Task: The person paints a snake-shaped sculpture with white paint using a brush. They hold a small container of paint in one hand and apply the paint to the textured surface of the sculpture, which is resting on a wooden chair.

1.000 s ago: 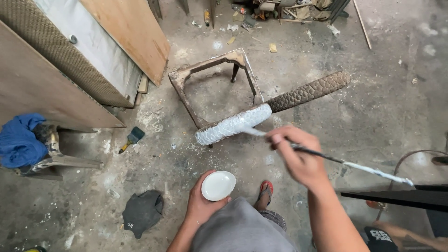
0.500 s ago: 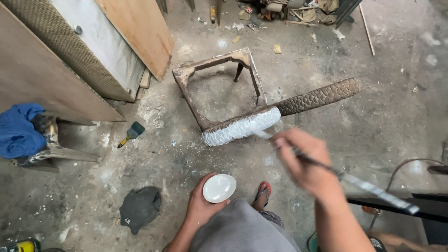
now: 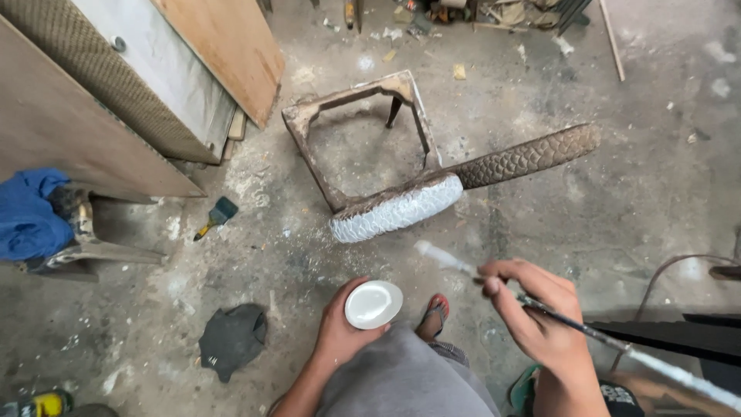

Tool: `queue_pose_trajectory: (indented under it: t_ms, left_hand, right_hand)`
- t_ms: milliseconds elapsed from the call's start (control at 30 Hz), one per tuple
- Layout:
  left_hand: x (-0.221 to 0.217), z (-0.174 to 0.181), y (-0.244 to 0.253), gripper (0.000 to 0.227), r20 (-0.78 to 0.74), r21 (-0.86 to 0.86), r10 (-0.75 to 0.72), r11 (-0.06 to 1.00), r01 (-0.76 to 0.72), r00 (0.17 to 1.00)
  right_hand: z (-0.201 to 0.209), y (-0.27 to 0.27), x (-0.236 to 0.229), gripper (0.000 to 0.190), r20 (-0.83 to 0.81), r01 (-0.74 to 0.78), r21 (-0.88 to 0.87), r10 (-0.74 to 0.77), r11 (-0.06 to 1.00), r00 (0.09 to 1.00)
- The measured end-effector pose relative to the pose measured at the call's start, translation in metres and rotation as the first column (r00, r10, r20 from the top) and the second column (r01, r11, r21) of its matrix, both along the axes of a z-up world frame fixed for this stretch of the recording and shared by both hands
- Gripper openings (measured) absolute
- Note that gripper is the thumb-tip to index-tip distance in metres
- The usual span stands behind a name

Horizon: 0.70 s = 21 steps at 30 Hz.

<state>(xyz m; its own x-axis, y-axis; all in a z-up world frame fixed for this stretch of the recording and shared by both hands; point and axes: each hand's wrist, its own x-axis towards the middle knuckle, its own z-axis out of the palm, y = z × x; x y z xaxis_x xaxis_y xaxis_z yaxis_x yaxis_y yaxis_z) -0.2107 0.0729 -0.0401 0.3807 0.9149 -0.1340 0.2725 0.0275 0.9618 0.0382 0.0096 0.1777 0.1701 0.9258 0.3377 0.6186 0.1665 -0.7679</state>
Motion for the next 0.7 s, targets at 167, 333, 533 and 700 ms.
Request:
queue_pose_trajectory:
  t_ms: [167,333,533,700]
  left_hand:
    - [0.014,0.009,0.005,0.082,-0.031,0.099,-0.066,0.993,0.069,0.997]
    - [0.031,0.013,0.008,0.079,-0.056,0.228,-0.155,0.96,0.164,0.986]
    - [0.046,0.015,0.01,0.08,-0.046,0.171,-0.107,0.979,0.114,0.993]
    - [0.058,0.016,0.008,0.081,0.047,0.209,0.007,0.978,-0.017,0.999]
  right_hand:
    - [-0.028,0.007,-0.002,0.019,0.056,-0.217,-0.225,0.235,0.95,0.97]
    - [-0.068,0.019,-0.013,0.025,0.045,-0.312,-0.476,0.378,0.822,0.925]
    - [-0.054,0.008,0.029,0.019,0.052,-0.161,-0.274,0.181,0.948,0.982]
    - [-0.08,0.005,0.077,0.018,-0.327,-0.134,-0.285,0.035,0.949,0.944]
